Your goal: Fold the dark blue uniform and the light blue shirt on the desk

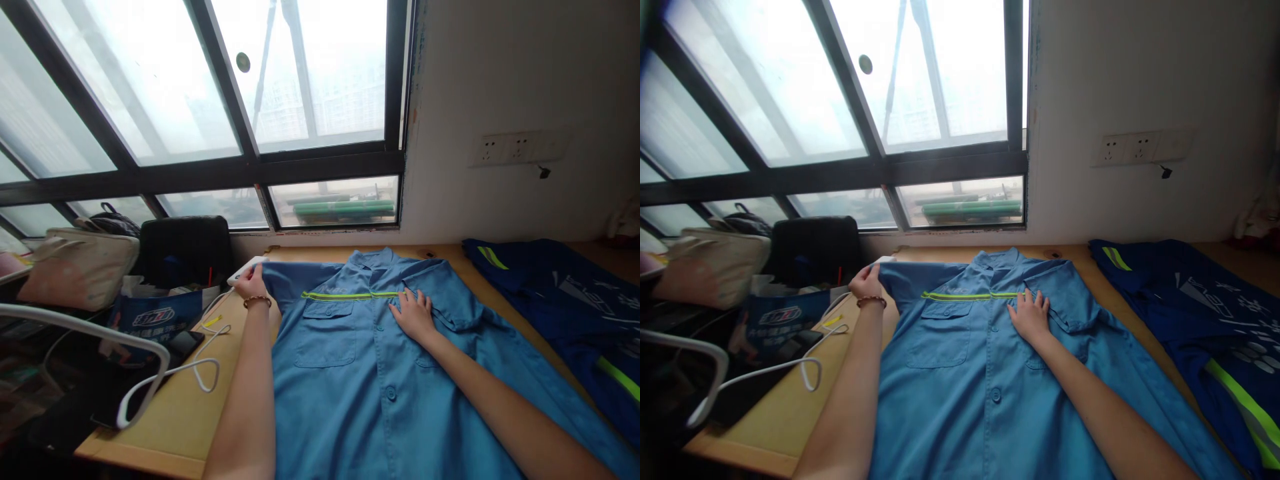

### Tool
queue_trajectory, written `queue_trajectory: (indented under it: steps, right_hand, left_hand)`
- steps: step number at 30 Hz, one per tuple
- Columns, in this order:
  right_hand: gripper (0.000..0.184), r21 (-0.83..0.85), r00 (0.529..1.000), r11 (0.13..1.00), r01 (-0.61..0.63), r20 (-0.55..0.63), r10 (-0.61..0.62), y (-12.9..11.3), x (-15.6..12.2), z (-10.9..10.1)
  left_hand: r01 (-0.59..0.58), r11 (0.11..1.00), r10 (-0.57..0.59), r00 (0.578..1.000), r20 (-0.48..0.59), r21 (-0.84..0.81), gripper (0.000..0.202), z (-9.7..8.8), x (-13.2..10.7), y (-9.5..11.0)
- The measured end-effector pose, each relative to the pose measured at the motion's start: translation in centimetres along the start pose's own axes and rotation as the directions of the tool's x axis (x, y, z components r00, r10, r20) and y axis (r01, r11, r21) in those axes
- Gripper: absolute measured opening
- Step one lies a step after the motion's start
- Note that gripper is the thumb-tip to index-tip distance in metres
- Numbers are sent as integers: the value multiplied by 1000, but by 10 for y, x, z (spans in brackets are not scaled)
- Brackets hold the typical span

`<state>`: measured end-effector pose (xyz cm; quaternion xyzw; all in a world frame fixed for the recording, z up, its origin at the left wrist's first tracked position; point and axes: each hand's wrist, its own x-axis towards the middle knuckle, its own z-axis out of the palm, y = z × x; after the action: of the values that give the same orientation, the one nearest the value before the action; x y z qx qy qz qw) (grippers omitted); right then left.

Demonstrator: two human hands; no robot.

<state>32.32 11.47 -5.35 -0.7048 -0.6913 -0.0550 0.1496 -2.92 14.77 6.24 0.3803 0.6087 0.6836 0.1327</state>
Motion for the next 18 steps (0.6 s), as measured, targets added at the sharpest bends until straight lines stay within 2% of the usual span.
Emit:
queue_trajectory:
  steps: [1,2,3,4,5,6,9,10,11,13,15,16,18]
  right_hand:
    - [50,-2,1000,1000,0,-3,0,0,0,1]
    - [50,-4,1000,1000,2,-6,-2,1,0,2]
    - [50,-5,1000,1000,4,-7,-4,1,-1,2]
    - [50,-6,1000,1000,7,-6,-7,1,-1,3]
    - [50,-6,1000,1000,8,-4,-8,1,-1,3]
    - [50,-6,1000,1000,8,-2,-8,1,-1,2]
    - [50,-5,1000,1000,4,5,-4,0,-2,1]
    - [50,-4,1000,1000,1,6,-1,-1,-2,0]
    - [50,-1,1000,1000,-2,7,2,-1,-2,0]
    - [49,5,1000,1000,-8,5,8,-1,-2,1]
    - [49,18,1000,1000,-14,-2,14,0,-2,0]
    - [49,30,1000,999,-17,-8,17,1,-3,-1]
    - [45,80,1000,997,6,-29,-3,1,-4,-6]
  left_hand:
    - [-5,999,9,997,77,-48,41,3,-1,12]
    - [-2,995,23,976,219,-99,43,7,-4,23]
    - [10,990,47,919,391,-141,45,11,-7,32]
    - [13,986,78,844,530,-167,46,14,-10,39]
    - [0,985,105,789,606,-171,47,17,-13,42]
    - [-42,988,124,776,619,-146,47,20,-14,42]
    - [-232,965,138,848,511,126,44,25,-12,28]
    - [-274,931,108,838,535,241,43,26,-10,21]
    - [-307,888,40,793,608,342,43,27,-10,15]
    - [-360,808,-160,627,762,467,44,31,-13,7]
    - [-394,755,-324,471,820,524,44,37,-25,3]
    - [-415,730,-374,421,826,543,44,41,-32,2]
    - [-474,687,-407,377,832,551,47,51,-48,1]
